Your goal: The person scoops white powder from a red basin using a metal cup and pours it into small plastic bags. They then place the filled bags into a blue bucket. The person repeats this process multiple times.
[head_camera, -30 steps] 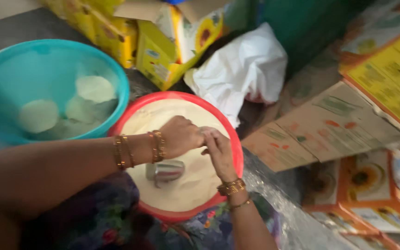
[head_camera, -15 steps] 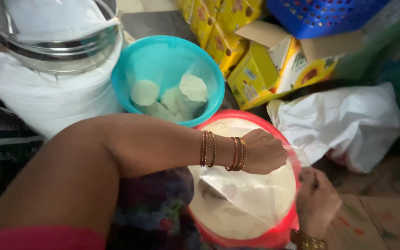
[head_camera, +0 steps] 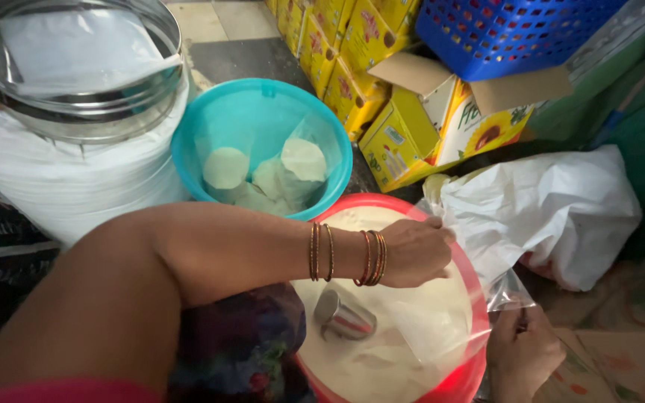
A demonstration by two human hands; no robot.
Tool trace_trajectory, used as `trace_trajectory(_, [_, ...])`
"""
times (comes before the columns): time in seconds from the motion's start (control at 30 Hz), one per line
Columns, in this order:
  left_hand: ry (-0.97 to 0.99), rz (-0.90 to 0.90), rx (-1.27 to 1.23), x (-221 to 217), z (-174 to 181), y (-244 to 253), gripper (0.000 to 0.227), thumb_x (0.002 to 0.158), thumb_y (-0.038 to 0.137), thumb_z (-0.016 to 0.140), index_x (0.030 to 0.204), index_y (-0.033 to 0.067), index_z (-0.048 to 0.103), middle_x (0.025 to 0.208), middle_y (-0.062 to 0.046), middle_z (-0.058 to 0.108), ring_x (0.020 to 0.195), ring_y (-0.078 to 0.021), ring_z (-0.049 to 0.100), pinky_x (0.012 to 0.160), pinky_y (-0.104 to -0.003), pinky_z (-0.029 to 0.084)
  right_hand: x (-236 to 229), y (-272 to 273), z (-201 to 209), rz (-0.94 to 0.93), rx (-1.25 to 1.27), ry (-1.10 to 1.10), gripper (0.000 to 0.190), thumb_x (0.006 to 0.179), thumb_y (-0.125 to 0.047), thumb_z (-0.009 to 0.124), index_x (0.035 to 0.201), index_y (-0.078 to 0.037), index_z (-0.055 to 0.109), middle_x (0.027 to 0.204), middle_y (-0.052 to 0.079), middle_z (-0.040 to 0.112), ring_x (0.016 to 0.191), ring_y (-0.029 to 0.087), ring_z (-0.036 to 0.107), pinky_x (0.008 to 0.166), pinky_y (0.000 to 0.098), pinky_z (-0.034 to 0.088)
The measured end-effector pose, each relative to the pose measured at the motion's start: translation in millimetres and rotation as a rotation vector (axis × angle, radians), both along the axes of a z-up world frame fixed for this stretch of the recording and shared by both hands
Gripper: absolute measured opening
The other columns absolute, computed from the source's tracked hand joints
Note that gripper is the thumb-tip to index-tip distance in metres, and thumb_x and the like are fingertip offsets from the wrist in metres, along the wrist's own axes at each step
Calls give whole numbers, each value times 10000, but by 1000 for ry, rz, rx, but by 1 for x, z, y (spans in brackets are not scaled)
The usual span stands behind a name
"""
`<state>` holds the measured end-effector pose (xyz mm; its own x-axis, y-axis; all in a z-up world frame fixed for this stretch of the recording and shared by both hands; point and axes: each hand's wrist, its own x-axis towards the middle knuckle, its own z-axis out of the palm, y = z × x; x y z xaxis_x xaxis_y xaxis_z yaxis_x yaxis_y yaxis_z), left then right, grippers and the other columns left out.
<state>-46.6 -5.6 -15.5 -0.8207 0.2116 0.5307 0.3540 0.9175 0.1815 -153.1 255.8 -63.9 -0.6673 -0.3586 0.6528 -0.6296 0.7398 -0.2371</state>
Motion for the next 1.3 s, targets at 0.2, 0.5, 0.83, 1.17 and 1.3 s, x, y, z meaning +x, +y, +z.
trace_trajectory(0.2, [-34,-174,182,-11,-6,-3,511,895,102,533,1393,-2,589,1294,-188,613,1112,-345,641,845,-458,557,18,-23,18,87,-65,1,234,1085,-263,618,1014,-88,756,761,178,671,671,358,664,672,455,526])
trace_trajectory(0.5, [-101,47,-127,20,38,8,482,778,540,687,933,87,750,1381,-118,568,1208,-300,549,914,-491,440,0,-16,4,-4,6,45,220,1053,-206,655,932,-33,716,772,183,683,690,347,671,659,446,535])
trace_trajectory(0.83, [-558,-1,-236,17,13,18,402,906,448,660,1152,134,707,1291,-82,625,1262,-308,556,1050,-532,394,-33,24,21,-210,164,125,132,1003,-217,709,987,-86,722,842,110,700,737,267,688,647,386,534])
trace_trajectory(1.17, [-467,-18,139,16,29,27,410,915,359,646,1205,70,650,1098,-173,696,969,-385,707,797,-510,565,54,-55,-1,185,40,-161,155,866,-205,698,980,-119,758,723,101,678,623,277,674,605,392,536])
trace_trajectory(1.3, [-486,-6,34,9,27,24,187,795,160,652,918,79,768,915,-151,746,895,-351,738,732,-491,587,58,-62,4,174,85,-42,157,906,-254,733,956,-108,757,764,82,705,655,276,684,599,393,531])
